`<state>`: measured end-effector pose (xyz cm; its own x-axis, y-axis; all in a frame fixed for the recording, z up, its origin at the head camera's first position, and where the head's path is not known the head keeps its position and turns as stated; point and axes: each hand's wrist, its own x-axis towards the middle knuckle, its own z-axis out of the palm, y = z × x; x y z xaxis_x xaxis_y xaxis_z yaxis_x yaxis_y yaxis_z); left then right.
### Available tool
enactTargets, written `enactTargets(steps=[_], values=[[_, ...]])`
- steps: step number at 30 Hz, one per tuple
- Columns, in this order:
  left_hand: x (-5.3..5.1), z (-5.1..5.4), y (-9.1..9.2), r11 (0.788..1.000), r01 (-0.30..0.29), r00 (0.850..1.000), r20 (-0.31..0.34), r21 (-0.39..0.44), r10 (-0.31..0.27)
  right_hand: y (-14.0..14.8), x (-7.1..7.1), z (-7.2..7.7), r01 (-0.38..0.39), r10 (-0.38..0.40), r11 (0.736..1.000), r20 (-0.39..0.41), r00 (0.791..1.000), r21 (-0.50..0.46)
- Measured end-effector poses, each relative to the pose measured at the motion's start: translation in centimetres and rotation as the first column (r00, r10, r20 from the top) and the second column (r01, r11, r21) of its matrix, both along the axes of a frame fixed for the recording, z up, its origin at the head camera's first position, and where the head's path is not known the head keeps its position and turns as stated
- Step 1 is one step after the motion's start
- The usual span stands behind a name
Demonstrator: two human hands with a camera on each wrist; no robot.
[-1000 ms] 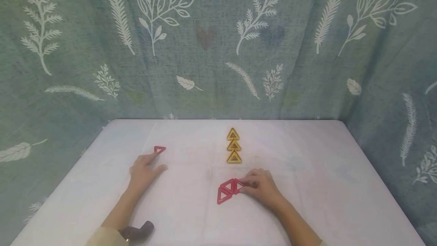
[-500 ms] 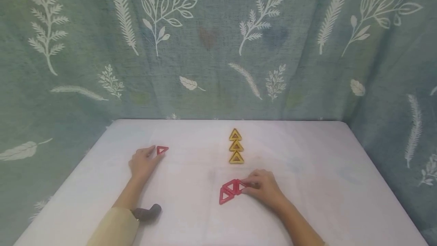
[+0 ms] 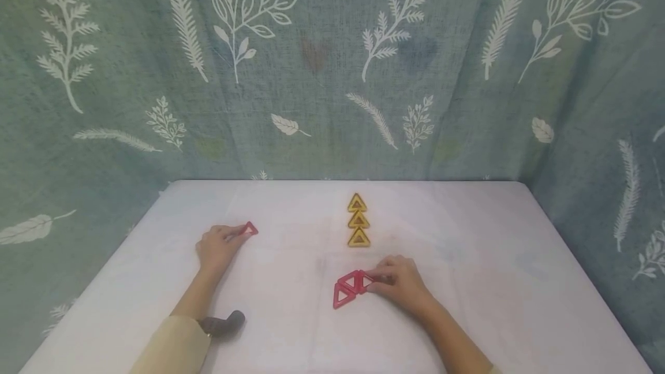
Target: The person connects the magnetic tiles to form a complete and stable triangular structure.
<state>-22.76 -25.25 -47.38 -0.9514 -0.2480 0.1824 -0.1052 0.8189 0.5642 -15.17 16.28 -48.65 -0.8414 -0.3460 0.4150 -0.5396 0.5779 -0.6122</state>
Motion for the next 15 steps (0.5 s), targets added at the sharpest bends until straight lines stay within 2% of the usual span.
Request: enactTargets(steps=[5,11,15], values=[[0.6,0.0,0.2,0.999,0.045,0.999,-0.011,0.003,-0.045,0.0,0.0,0.1,-0.006,0.006,1.0,0.001,1.0,0.011],[1.2,0.0,0.7,0.995,0.101,0.994,-0.039,-0.009,-0.101,-0.1,0.0,0.2,0.012,-0.013,1.0,0.043,0.999,0.026],[1.8,0.3,1.6,0.991,0.133,0.99,-0.049,0.003,-0.132,-0.1,0.1,0.3,0.011,-0.012,1.0,0.043,0.999,0.02]])
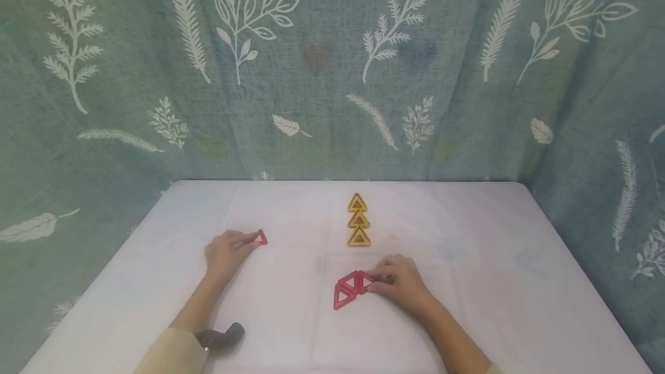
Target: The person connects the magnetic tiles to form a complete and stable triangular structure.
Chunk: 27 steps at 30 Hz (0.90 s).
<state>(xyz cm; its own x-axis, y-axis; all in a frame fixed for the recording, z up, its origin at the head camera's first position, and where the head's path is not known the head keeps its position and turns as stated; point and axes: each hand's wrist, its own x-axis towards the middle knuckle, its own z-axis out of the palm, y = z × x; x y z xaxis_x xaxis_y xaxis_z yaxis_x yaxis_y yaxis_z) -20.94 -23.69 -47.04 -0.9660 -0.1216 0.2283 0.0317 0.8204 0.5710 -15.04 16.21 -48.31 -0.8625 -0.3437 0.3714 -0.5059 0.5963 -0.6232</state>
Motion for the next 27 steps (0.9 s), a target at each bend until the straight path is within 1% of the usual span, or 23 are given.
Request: enactTargets(steps=[3,6,13,15,17,20,23,25,27], values=[[0.4,0.2,0.7,0.999,0.037,0.999,-0.003,0.013,-0.036,0.1,0.0,0.1,-0.006,0.006,1.0,-0.007,1.0,-0.022],[0.4,0.2,1.1,0.998,0.055,0.998,0.0,-0.003,-0.055,0.2,0.0,0.0,-0.01,0.01,0.999,-0.006,1.0,-0.037],[0.4,-0.3,1.1,0.997,0.066,0.998,0.02,-0.045,-0.065,0.0,-0.1,-0.4,-0.013,0.014,0.999,0.023,1.0,-0.039],[0.4,-0.4,1.0,0.996,0.079,0.997,0.022,-0.05,-0.078,0.0,-0.1,-0.4,-0.015,0.016,0.999,0.026,1.0,-0.037],[0.4,-0.5,1.0,0.993,0.109,0.994,0.013,-0.042,-0.109,-0.1,-0.1,-0.4,-0.016,0.017,0.999,0.023,1.0,-0.037],[0.4,-0.4,1.0,0.982,0.191,0.982,-0.005,0.014,-0.19,-0.1,-0.1,-0.3,-0.019,0.02,0.999,0.013,1.0,-0.043],[0.3,-0.3,1.1,0.96,0.275,0.961,-0.013,0.047,-0.275,0.0,-0.1,-0.3,-0.025,0.026,0.999,0.01,1.0,-0.043],[0.3,-0.3,1.1,0.948,0.313,0.95,-0.006,0.057,-0.313,0.1,-0.1,-0.3,-0.027,0.028,0.999,0.014,1.0,-0.038],[0.2,-0.3,1.3,0.937,0.345,0.938,0.001,0.048,-0.346,0.1,-0.1,-0.3,-0.025,0.025,0.999,0.021,0.999,-0.033]])
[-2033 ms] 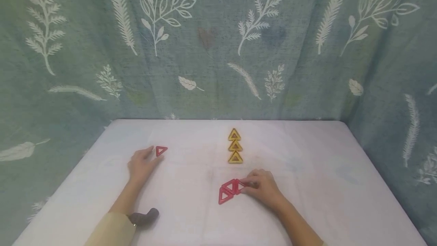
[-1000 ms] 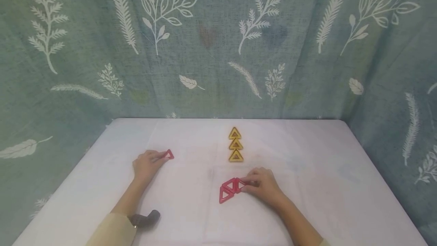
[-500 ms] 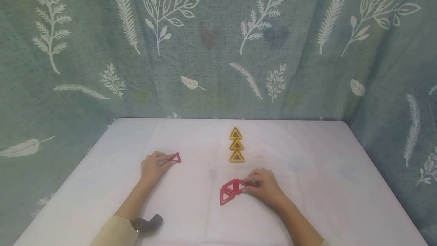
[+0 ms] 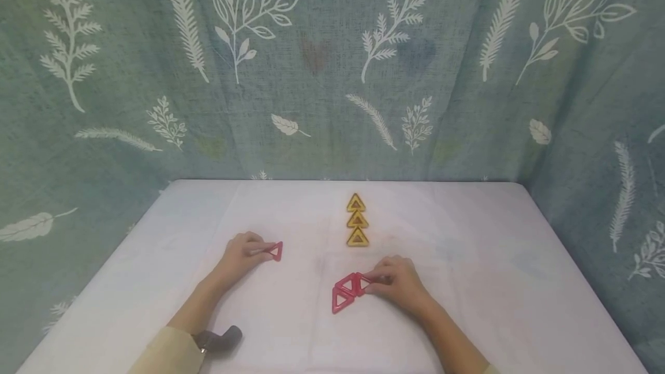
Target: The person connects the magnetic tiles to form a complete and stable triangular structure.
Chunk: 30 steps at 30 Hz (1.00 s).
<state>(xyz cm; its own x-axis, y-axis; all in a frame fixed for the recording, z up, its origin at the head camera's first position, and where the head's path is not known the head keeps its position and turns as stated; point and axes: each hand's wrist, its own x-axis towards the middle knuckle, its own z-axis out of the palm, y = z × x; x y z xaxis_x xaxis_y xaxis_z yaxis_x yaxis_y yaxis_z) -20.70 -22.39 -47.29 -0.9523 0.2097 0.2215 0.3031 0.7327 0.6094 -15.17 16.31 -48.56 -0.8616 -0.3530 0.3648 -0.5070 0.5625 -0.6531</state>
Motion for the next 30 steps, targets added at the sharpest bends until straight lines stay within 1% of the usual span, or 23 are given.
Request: enactTargets(steps=[6,8,11,16,19,23,24,26,28,30], values=[[-0.1,0.5,0.7,0.994,0.106,0.994,-0.003,-0.021,-0.106,-0.1,0.1,0.2,0.008,-0.009,1.0,0.039,0.999,0.006],[-0.1,0.7,1.1,0.989,0.145,0.989,-0.002,-0.03,-0.145,-0.2,0.1,0.3,0.008,-0.008,1.0,0.048,0.999,0.01],[-0.1,0.9,1.7,0.98,0.197,0.98,0.023,-0.014,-0.197,-0.2,0.1,0.4,0.005,-0.006,1.0,0.056,0.998,0.013],[-0.1,0.7,2.8,0.966,0.258,0.966,0.032,-0.026,-0.257,0.0,0.2,0.5,-0.002,0.0,1.0,0.066,0.998,0.026],[-0.3,0.7,3.6,0.951,0.303,0.953,0.037,-0.057,-0.301,0.1,0.2,0.5,-0.003,0.0,0.999,0.09,0.996,0.034],[-0.6,0.9,4.8,0.92,0.385,0.923,0.052,-0.072,-0.382,0.3,0.2,0.7,0.002,-0.005,1.0,0.099,0.995,0.03],[-0.6,0.9,5.1,0.912,0.404,0.915,0.048,-0.076,-0.401,0.3,0.2,0.6,0.0,-0.002,1.0,0.086,0.996,0.027],[-0.7,1.0,5.6,0.895,0.437,0.899,0.039,-0.086,-0.436,0.3,0.1,0.6,0.0,-0.001,1.0,0.083,0.997,0.018],[-0.6,0.9,5.9,0.884,0.456,0.89,0.036,-0.101,-0.454,0.3,0.1,0.5,-0.008,0.007,1.0,0.087,0.996,0.017],[-0.5,1.0,6.2,0.877,0.466,0.884,0.034,-0.111,-0.466,0.2,0.0,0.4,-0.013,0.011,1.0,0.102,0.995,0.02]])
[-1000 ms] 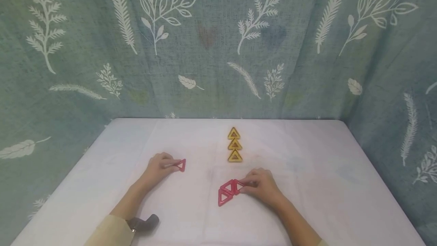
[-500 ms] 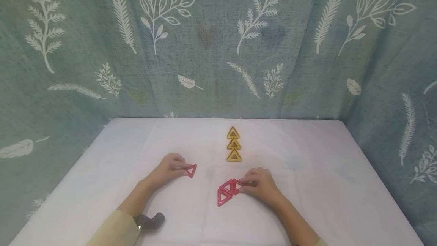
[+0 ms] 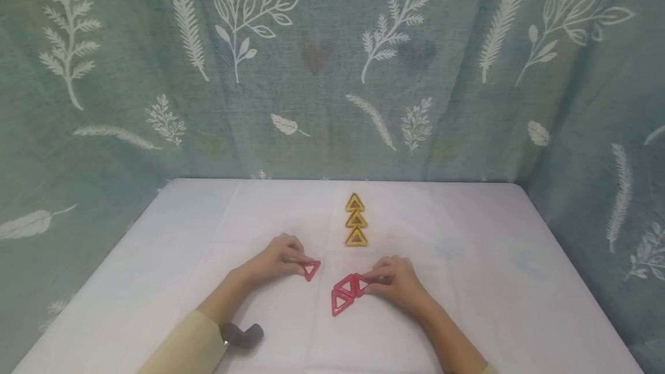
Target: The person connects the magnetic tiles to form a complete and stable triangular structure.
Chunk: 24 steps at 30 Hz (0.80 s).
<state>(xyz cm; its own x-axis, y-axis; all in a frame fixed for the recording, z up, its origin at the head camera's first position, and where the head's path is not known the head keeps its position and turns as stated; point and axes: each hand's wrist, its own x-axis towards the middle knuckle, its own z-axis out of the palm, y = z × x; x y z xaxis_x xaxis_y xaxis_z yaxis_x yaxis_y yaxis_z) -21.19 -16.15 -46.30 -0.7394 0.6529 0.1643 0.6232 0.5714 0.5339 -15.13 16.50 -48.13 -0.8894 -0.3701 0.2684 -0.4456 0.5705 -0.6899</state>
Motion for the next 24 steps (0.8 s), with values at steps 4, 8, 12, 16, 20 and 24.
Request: enactTargets(steps=[4,8,12,16,20,24], values=[[0.2,0.2,0.8,0.999,0.04,0.999,0.008,-0.012,-0.04,-0.2,0.1,0.0,-0.011,0.011,1.0,0.018,1.0,0.007],[0.0,0.4,2.1,0.996,0.087,0.996,0.015,-0.035,-0.087,-0.2,0.2,0.2,-0.008,0.007,1.0,0.019,1.0,0.019],[-0.4,0.2,3.3,0.99,0.117,0.993,0.04,-0.08,-0.114,-0.1,0.2,0.3,-0.004,0.003,0.999,0.027,1.0,0.035],[-0.5,0.0,4.2,0.988,0.119,0.991,0.08,-0.099,-0.112,-0.2,0.2,0.3,-0.01,0.01,0.999,0.027,1.0,0.031],[-0.6,-0.1,4.6,0.989,0.114,0.989,0.1,-0.09,-0.105,-0.3,0.2,0.1,-0.019,0.019,0.999,-0.023,1.0,0.031],[-0.6,-0.1,4.9,0.99,0.122,0.986,0.119,-0.067,-0.113,-0.3,0.2,0.0,-0.023,0.025,0.999,-0.065,0.998,0.033]])
